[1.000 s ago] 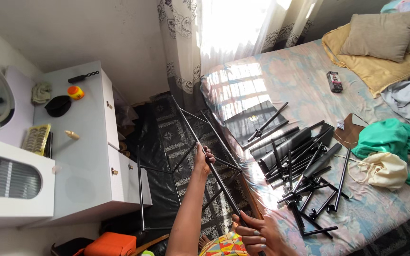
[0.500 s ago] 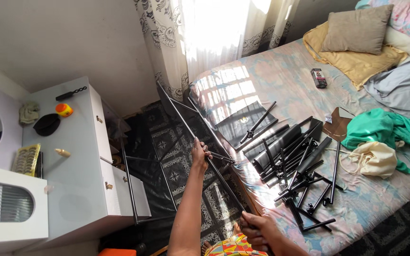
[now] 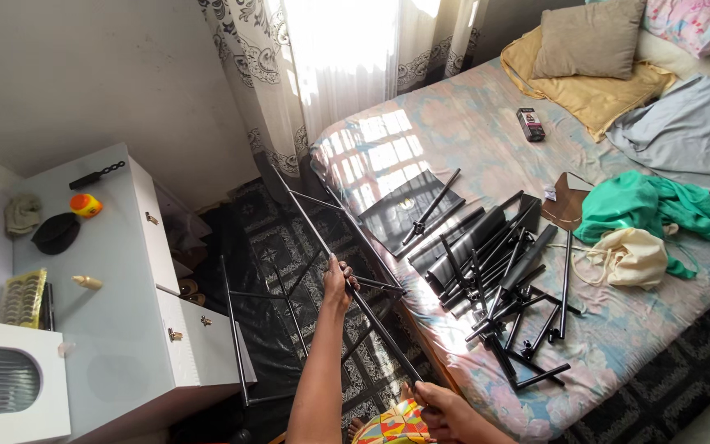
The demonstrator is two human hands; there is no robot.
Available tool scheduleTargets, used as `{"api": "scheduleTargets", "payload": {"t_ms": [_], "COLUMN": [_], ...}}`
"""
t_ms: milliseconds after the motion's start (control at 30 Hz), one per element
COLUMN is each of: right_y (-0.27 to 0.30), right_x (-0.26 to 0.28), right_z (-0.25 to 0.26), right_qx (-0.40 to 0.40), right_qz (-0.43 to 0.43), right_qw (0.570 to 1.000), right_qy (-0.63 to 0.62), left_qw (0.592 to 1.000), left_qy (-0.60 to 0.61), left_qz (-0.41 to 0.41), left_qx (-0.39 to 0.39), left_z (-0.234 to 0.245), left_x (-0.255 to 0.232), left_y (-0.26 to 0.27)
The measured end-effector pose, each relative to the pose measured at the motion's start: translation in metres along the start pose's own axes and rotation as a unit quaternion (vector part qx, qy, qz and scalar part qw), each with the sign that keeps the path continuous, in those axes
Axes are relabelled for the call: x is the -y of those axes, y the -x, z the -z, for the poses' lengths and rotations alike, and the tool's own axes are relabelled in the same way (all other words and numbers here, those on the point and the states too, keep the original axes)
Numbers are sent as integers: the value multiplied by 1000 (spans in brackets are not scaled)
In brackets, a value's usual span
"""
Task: The person assembles a metal frame structure by connecting multiple black metal rods and joints. They pick up rods from the bed, align them, and insert them into connector pieces to form a rectangular frame.
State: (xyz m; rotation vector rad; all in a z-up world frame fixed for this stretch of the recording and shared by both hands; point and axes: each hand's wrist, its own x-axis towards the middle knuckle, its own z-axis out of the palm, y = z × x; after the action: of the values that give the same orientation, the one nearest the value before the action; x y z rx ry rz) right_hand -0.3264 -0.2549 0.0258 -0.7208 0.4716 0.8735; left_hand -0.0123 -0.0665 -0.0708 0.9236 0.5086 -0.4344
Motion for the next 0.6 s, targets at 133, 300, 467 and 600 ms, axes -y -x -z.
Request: {"api": "scheduleTargets", "payload": {"t_ms": [133, 300, 467, 600], "right_y": [57, 100, 15, -16], "right_x": [9, 19, 50, 75], "right_z": [-28, 28, 130, 172], "right_qx": [217, -91, -395, -516], "right_qz": [-29, 125, 169, 103], "right_qw": [928, 988, 893, 827], "right_qy": [-300, -11, 138, 197], "left_qw": [995, 998, 996, 998], "left_qy": [62, 23, 72, -6], "left_qz": [-7, 36, 51, 51], "left_qx": [-80, -44, 10, -43], "left_z": [8, 82, 81, 70], "left_x": [-20, -56, -31, -20], "left_y": [-16, -20, 3, 26]}}
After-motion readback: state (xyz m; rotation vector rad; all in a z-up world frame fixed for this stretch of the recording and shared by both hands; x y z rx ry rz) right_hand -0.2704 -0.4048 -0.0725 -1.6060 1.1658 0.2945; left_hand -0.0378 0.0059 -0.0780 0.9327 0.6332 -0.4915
